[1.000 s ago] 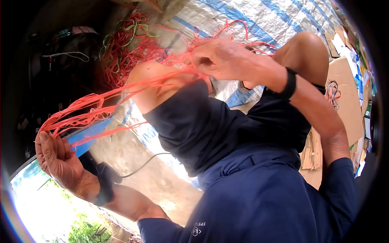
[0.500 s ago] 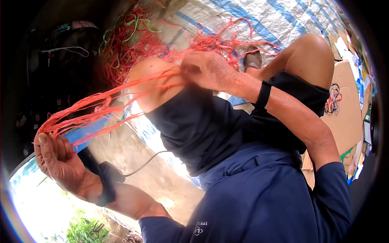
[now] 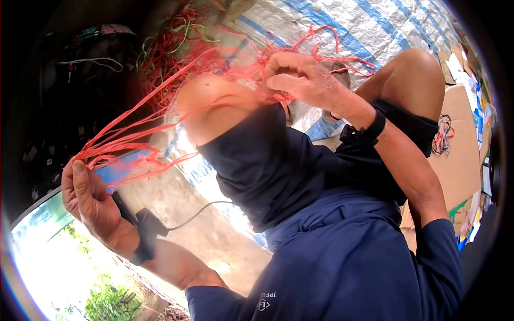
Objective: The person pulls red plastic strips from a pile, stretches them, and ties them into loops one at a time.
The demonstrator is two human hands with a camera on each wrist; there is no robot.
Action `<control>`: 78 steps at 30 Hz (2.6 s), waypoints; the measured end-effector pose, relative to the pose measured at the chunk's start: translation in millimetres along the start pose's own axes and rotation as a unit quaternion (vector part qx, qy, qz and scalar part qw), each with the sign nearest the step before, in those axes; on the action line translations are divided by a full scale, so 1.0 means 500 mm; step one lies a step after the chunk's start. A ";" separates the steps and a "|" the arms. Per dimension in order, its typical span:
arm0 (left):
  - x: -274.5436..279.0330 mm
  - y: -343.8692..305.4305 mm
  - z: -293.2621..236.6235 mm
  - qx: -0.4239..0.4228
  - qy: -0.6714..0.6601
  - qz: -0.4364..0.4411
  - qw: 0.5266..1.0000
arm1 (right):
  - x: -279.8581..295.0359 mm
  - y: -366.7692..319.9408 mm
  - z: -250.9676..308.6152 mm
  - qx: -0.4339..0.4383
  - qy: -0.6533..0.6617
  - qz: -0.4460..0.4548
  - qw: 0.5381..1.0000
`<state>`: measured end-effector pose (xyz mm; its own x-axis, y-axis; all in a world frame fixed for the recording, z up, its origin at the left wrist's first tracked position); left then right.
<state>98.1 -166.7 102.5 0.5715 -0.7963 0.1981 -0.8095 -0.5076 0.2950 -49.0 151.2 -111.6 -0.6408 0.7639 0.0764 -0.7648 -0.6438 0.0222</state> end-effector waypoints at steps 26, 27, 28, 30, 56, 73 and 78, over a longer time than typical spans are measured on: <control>0.028 -0.035 0.025 0.009 0.023 -0.004 1.000 | -0.018 0.031 -0.049 0.041 -0.215 -0.066 0.973; 0.024 -0.038 0.029 0.017 0.035 0.010 0.999 | -0.004 0.031 -0.043 0.037 -0.241 -0.085 0.966; 0.023 -0.041 0.031 0.017 0.036 0.008 0.999 | 0.006 0.033 -0.044 0.039 -0.241 -0.084 0.966; 0.017 -0.047 0.038 0.033 0.083 -0.007 0.996 | 0.047 0.038 -0.040 0.052 -0.277 -0.155 0.947; 0.053 -0.070 0.152 0.085 0.221 0.075 0.969 | 0.581 -0.008 0.104 -0.036 0.009 -0.435 0.900; 0.050 -0.032 0.180 0.134 0.032 -0.035 0.990 | 0.843 -0.051 0.067 -0.022 -0.031 -0.390 0.920; 0.061 -0.022 0.208 0.134 0.043 -0.044 0.989 | 1.002 -0.109 0.004 -0.051 -0.018 -0.391 0.919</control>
<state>110.4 -219.7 8.1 0.6418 -0.7199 0.2644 -0.7557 -0.6523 0.0584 -328.4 568.9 -72.7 0.1091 0.9880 0.1095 -0.9938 0.1107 -0.0082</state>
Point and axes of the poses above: each hand's wrist, its own y-axis towards the middle knuckle, its own x-axis out of the back of the hand, z = x × y, the point moved 5 cm from there along y, towards the middle knuckle, and after that the axes turned 6 degrees about -y, right-handed, at the moved point
